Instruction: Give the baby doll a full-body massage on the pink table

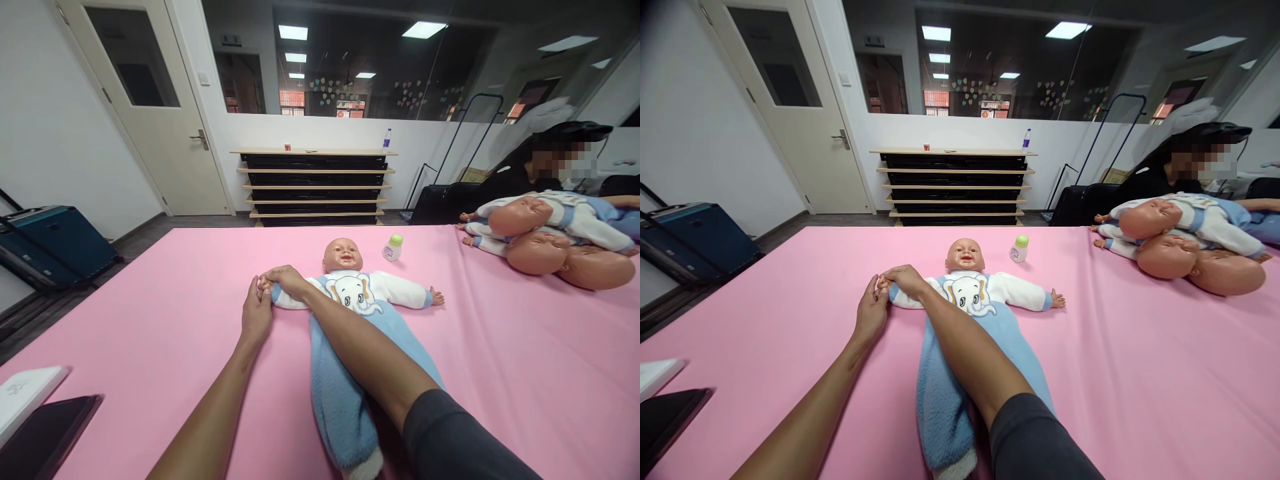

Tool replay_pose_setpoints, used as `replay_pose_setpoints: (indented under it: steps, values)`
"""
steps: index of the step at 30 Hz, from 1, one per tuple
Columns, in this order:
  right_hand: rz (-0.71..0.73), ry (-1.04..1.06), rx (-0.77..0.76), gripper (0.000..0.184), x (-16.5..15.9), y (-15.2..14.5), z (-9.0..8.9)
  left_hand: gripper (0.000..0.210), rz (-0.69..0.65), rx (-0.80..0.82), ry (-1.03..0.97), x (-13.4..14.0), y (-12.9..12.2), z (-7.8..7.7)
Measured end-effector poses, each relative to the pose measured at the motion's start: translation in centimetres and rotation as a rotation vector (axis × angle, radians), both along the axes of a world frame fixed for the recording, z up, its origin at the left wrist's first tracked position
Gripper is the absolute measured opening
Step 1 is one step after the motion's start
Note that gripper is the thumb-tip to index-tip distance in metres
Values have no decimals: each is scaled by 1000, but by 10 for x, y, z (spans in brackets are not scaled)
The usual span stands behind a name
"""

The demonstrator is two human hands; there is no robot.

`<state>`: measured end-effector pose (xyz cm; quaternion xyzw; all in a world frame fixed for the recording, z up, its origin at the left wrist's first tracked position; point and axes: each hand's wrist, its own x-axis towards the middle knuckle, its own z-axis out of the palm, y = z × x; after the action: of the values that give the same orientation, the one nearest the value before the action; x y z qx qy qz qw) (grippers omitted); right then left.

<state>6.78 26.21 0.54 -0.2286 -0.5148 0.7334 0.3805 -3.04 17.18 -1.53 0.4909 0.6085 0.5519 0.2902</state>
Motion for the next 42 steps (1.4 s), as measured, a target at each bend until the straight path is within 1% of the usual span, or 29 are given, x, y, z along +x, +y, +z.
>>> replay_pose_setpoints:
  steps: [5,7,10,12,13,15,17,19,21,25,29,34,39,42]
  values:
    - [3,-45,-28,9,1,-2,1,60,-14,-1,-18,0,0,0]
    - [-14,-40,-6,12,-1,-1,-1,61,-21,-5,-21,1,0,0]
    - [-78,-34,65,20,-2,1,-3,62,-20,-13,-2,1,-1,1]
    - [-141,-50,84,17,-1,1,-2,62,-15,-11,17,1,-1,1]
    - [-148,-63,85,17,-1,0,-1,62,-11,-9,24,0,-1,1]
    - [-108,-78,84,20,1,-2,2,61,-9,-4,27,0,0,-1]
    - [-34,-82,75,26,3,-4,4,59,-9,-5,25,-1,1,-3]
    - [6,-68,40,29,3,-4,4,59,-12,-3,22,-2,1,-4]
    - [9,-37,7,29,3,-4,2,59,-17,7,20,-1,1,-4]
    - [4,1,-1,29,0,-1,0,62,-27,13,10,1,0,-2]
    - [-8,-7,3,36,0,-1,2,66,-38,-7,-17,1,0,-1]
    - [7,-19,-11,25,4,-4,5,59,-6,2,20,0,0,-1]
    - [-13,-15,-36,23,3,-6,7,61,-23,6,8,2,-1,2]
    - [-25,-12,-20,27,2,-6,8,62,-42,16,-2,2,-2,2]
